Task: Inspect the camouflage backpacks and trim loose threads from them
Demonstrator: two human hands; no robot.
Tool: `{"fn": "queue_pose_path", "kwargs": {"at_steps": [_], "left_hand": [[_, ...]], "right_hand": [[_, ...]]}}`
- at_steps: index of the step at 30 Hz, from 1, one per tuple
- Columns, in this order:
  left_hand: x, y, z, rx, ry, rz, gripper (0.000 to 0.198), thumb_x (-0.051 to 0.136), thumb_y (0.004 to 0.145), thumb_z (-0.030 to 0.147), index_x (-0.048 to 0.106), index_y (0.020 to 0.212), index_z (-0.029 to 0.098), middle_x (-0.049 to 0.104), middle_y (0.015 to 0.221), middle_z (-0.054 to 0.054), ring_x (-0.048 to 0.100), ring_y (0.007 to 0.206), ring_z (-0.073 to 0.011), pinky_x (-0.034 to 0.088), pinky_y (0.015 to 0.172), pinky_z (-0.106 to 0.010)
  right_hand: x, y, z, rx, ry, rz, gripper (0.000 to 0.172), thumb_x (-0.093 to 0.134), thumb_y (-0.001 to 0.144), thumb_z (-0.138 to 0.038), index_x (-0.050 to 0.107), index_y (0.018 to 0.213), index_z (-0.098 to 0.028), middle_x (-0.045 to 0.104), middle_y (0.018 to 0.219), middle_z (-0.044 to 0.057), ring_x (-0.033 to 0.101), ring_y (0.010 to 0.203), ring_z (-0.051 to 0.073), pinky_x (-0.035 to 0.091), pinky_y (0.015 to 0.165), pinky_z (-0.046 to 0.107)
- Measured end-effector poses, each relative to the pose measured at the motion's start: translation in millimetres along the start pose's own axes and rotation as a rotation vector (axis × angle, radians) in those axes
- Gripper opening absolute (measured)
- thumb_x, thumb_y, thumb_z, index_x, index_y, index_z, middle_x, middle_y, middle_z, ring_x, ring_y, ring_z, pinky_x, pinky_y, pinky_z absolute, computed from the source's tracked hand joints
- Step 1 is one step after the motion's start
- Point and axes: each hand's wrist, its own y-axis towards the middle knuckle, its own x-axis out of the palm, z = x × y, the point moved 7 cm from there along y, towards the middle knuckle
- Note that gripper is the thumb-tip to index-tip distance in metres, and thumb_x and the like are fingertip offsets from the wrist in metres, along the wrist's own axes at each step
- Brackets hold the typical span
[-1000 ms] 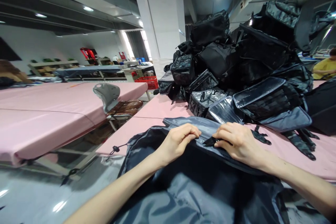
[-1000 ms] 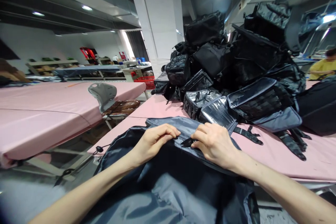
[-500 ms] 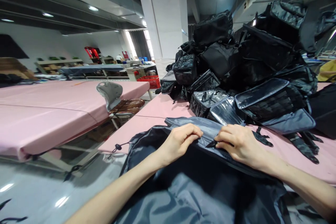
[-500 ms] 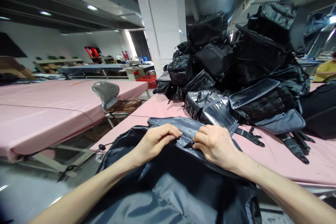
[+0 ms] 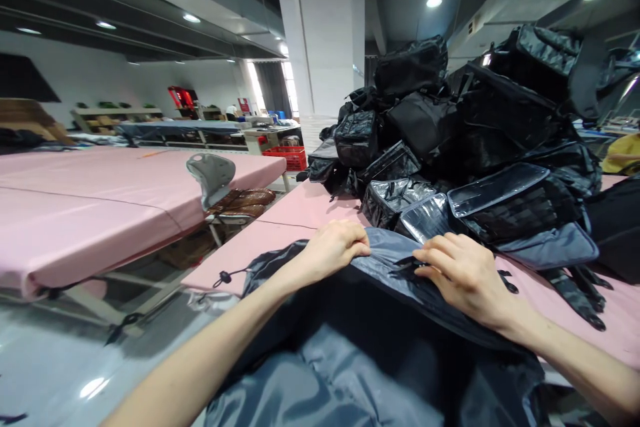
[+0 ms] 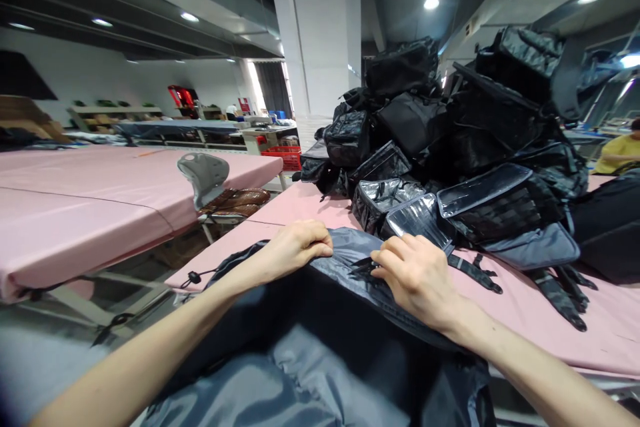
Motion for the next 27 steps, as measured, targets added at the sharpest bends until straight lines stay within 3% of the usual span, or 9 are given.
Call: {"fn": "queue_pose_path", "kwargs": {"at_steps": [4, 10, 12, 19, 27], "left_hand": [[0.6, 4, -1, -0.029, -0.008, -0.042, 0.015, 0.052, 0.080, 0.022, 0.061, 0.069, 0.017, 0.063, 0.071, 0.000, 0.055, 0.070, -0.0142, 0.038, 0.065, -0.024], [0.3, 4, 0, -0.047, -0.026, -0.056, 0.017, 0.051, 0.081, 0.023, 0.060, 0.067, 0.017, 0.062, 0.069, 0.000, 0.055, 0.069, -0.0143, 0.037, 0.063, -0.023], [0.0, 3, 0, -0.050, -0.028, -0.056, 0.018, 0.051, 0.081, 0.023, 0.060, 0.067, 0.017, 0.062, 0.069, 0.000, 0.055, 0.068, -0.0142, 0.036, 0.062, -0.023], [0.0, 1, 0, -0.048, -0.023, -0.045, 0.018, 0.051, 0.081, 0.025, 0.060, 0.068, 0.017, 0.062, 0.071, 0.000, 0.055, 0.070, -0.0147, 0.036, 0.064, -0.024], [0.4, 1, 1, -0.064, -0.030, -0.046, 0.018, 0.051, 0.080, 0.024, 0.061, 0.067, 0.017, 0.063, 0.069, 0.000, 0.055, 0.069, -0.0151, 0.037, 0.063, -0.024]], "right_hand": [[-2, 2, -15, -0.157, -0.233, 0.022, 0.014, 0.051, 0.085, -0.013, 0.062, 0.092, -0.017, 0.065, 0.084, 0.003, 0.049, 0.067, 0.014, 0.031, 0.062, 0.030], [-7, -7, -31, -0.315, -0.330, 0.049, 0.020, 0.045, 0.086, -0.009, 0.062, 0.096, -0.014, 0.065, 0.086, 0.006, 0.050, 0.069, 0.015, 0.032, 0.063, 0.031], [-7, -8, -30, -0.296, -0.307, 0.033, 0.020, 0.045, 0.086, -0.009, 0.061, 0.096, -0.015, 0.065, 0.085, 0.005, 0.049, 0.068, 0.014, 0.031, 0.062, 0.030], [-1, 1, -10, -0.016, 0.031, -0.019, 0.011, 0.051, 0.087, -0.022, 0.060, 0.083, -0.018, 0.062, 0.079, 0.003, 0.050, 0.066, 0.013, 0.033, 0.059, 0.026], [-5, 2, -27, -0.182, -0.282, 0.036, 0.017, 0.047, 0.085, -0.011, 0.063, 0.089, -0.017, 0.064, 0.081, 0.003, 0.050, 0.065, 0.013, 0.032, 0.061, 0.030]]}}
